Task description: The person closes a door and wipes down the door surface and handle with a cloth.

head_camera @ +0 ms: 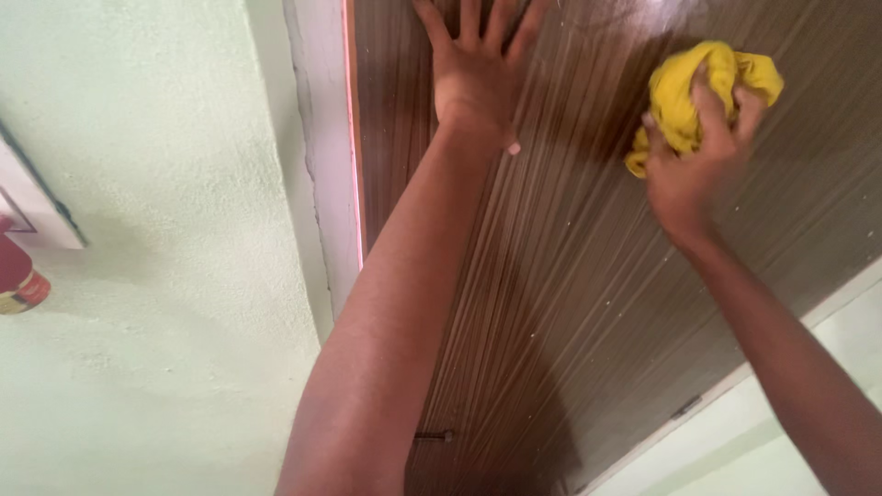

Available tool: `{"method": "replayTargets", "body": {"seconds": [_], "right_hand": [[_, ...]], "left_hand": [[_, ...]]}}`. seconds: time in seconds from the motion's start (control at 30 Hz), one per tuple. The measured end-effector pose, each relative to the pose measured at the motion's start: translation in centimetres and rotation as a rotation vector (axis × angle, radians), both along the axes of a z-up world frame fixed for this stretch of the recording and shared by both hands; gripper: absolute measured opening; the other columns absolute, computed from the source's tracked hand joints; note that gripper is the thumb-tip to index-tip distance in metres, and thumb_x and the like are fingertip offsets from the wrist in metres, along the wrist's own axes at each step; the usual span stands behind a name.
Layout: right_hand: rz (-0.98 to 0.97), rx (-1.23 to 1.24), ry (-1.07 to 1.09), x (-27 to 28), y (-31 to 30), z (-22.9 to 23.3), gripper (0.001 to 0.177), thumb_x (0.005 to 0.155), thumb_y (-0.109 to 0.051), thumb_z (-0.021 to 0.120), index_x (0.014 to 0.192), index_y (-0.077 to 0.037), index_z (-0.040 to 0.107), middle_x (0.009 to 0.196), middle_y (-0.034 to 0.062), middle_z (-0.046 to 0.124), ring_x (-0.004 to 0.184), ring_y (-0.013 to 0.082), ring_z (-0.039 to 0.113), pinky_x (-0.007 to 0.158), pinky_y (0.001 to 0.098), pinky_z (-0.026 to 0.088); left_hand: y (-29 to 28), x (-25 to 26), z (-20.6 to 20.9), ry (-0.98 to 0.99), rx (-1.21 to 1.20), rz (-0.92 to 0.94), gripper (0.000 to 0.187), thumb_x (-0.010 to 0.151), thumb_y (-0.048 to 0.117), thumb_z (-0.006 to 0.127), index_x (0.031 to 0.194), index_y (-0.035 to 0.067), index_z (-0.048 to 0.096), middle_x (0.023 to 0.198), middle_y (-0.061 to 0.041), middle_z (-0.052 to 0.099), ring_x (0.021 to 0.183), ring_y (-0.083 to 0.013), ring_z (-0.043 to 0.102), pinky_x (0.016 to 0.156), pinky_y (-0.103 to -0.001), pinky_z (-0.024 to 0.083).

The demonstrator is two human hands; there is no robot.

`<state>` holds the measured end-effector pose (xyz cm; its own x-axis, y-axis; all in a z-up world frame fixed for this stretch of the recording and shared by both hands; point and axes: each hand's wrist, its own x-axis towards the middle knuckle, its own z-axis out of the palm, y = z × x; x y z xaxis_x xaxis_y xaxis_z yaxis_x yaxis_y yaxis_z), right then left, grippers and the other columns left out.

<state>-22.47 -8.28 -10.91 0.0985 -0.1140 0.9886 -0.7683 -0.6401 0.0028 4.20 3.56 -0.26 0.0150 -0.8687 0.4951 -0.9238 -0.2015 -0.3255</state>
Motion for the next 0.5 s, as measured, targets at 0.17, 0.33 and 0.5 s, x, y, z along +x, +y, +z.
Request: {"method": "replayTargets", "body": {"seconds": [0.17, 0.33, 0.5], "right_hand": [[0.146, -0.115, -0.138, 5.5, 0.5, 0.9, 0.069, 0.097, -0.002, 0.091, 0.153, -0.001, 0.051, 0.138, 0.0151, 0.042, 0.130, 0.0338, 0.055, 0.110, 0.0488, 0.051], [0.129, 0.043, -0.232, 6.1, 1.3, 2.1, 0.062, 0.096, -0.007, 0.092, 0.149, 0.000, 0.062, 0.127, 0.0166, 0.048, 0.116, 0.0312, 0.061, 0.098, 0.0456, 0.056], [0.079, 0.032, -0.067, 5.3, 2.3, 3.6, 0.023, 0.099, -0.003, 0.085, 0.115, 0.003, 0.070, 0.116, 0.0102, 0.068, 0.116, 0.0293, 0.066, 0.089, 0.0446, 0.056]], "left_hand": [[-1.4, 0.7, -0.9, -0.049, -0.027, -0.038, 0.146, 0.059, 0.081, 0.081, 0.162, 0.023, -0.004, 0.170, -0.013, 0.009, 0.153, -0.0382, 0.014, 0.114, -0.073, 0.021], [-4.9, -0.6, -3.4, -0.254, -0.486, -0.665, 0.099, 0.093, 0.031, 0.088, 0.168, 0.009, 0.029, 0.157, -0.017, 0.047, 0.140, -0.0340, 0.047, 0.105, -0.062, 0.044], [-7.5, -7.9, -3.4, -0.374, -0.760, -0.763, 0.087, 0.074, 0.030, 0.088, 0.149, 0.009, 0.049, 0.148, -0.010, 0.053, 0.140, -0.0285, 0.045, 0.111, -0.054, 0.043]]}}
